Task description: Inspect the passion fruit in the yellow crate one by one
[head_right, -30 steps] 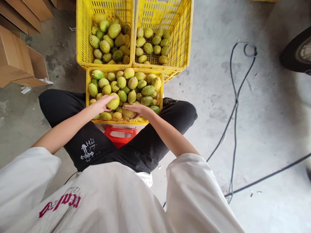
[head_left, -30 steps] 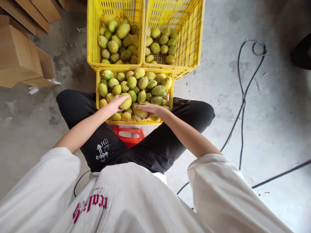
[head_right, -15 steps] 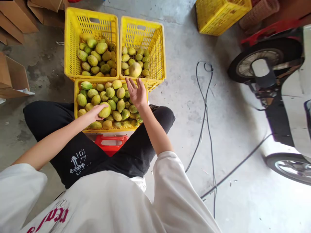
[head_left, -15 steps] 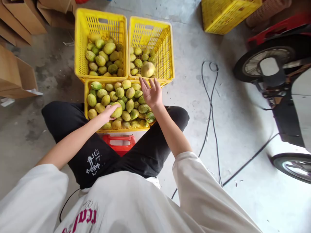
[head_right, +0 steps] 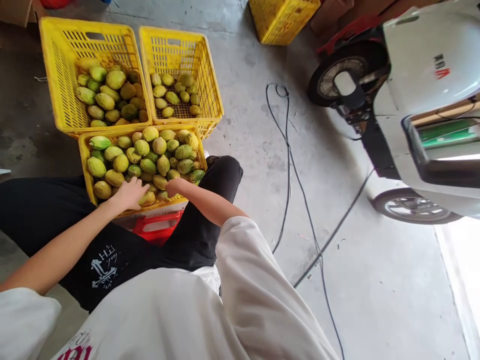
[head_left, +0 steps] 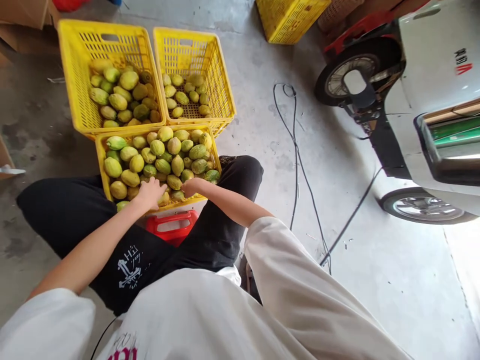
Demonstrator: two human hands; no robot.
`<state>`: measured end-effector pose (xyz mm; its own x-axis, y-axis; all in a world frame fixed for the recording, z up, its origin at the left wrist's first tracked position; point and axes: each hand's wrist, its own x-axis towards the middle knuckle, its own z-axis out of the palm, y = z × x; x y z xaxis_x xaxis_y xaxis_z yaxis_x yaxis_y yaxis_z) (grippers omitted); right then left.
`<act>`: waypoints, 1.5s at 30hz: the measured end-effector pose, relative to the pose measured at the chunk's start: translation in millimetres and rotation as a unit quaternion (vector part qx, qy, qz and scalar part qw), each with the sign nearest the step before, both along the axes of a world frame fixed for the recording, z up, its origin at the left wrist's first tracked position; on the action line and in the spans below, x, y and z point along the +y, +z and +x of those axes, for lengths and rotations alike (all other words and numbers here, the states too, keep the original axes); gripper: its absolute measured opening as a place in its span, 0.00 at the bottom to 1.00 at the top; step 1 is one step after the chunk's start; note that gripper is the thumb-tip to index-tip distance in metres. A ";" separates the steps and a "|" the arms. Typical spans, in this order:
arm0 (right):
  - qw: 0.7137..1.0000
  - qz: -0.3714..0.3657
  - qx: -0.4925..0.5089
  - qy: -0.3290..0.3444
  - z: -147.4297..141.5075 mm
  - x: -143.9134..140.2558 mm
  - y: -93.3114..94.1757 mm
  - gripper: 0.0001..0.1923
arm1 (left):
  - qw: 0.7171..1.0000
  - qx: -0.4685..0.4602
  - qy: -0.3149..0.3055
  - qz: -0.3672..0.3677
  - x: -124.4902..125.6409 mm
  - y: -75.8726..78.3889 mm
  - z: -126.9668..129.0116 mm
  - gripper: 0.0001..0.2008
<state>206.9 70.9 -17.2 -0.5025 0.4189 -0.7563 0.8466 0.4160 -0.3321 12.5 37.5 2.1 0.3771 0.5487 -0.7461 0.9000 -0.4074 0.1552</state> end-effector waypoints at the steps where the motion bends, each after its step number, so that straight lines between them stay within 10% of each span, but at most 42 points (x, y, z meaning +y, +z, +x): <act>1: 1.000 -0.006 -0.011 0.009 -0.8 -0.9 0.2 0.15 | 0.999 0.018 -0.036 -0.026 -3.0 0.7 0.1 0.41; 14: 0.997 0.041 -0.004 -0.069 6.9 18.6 1.9 0.15 | 0.984 0.046 0.070 -0.156 11.1 -2.4 -11.6 0.34; 21: 0.999 0.023 -0.046 -0.016 -0.6 18.1 5.9 0.24 | 0.989 0.100 -0.013 -0.107 13.4 16.9 -6.3 0.45; 28: 0.998 0.033 -0.044 0.001 -0.9 15.4 17.2 0.25 | 0.985 0.095 0.027 0.142 94.4 77.1 -45.5 0.40; 33: 0.998 0.037 -0.043 -0.004 -1.8 15.3 15.7 0.25 | 0.906 -0.064 0.158 0.387 160.8 111.8 -75.2 0.41; 38: 0.998 0.044 -0.040 -0.009 -1.7 15.7 15.9 0.25 | 0.915 -0.025 0.177 0.363 145.4 87.2 -101.6 0.39; 42: 0.998 0.045 -0.048 -0.007 -1.7 14.3 18.7 0.26 | 0.968 0.121 0.214 0.057 112.7 49.3 -115.6 0.42; 45: 0.998 0.045 -0.050 0.003 -3.1 13.3 19.1 0.26 | 0.965 0.123 0.229 -0.028 115.0 28.6 -121.3 0.33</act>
<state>203.8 84.1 1.9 -0.4299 0.4838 -0.7623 0.8705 0.4460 -0.2079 -108.7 152.4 30.7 -0.0881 0.5724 -0.8152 0.9961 0.0439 -0.0768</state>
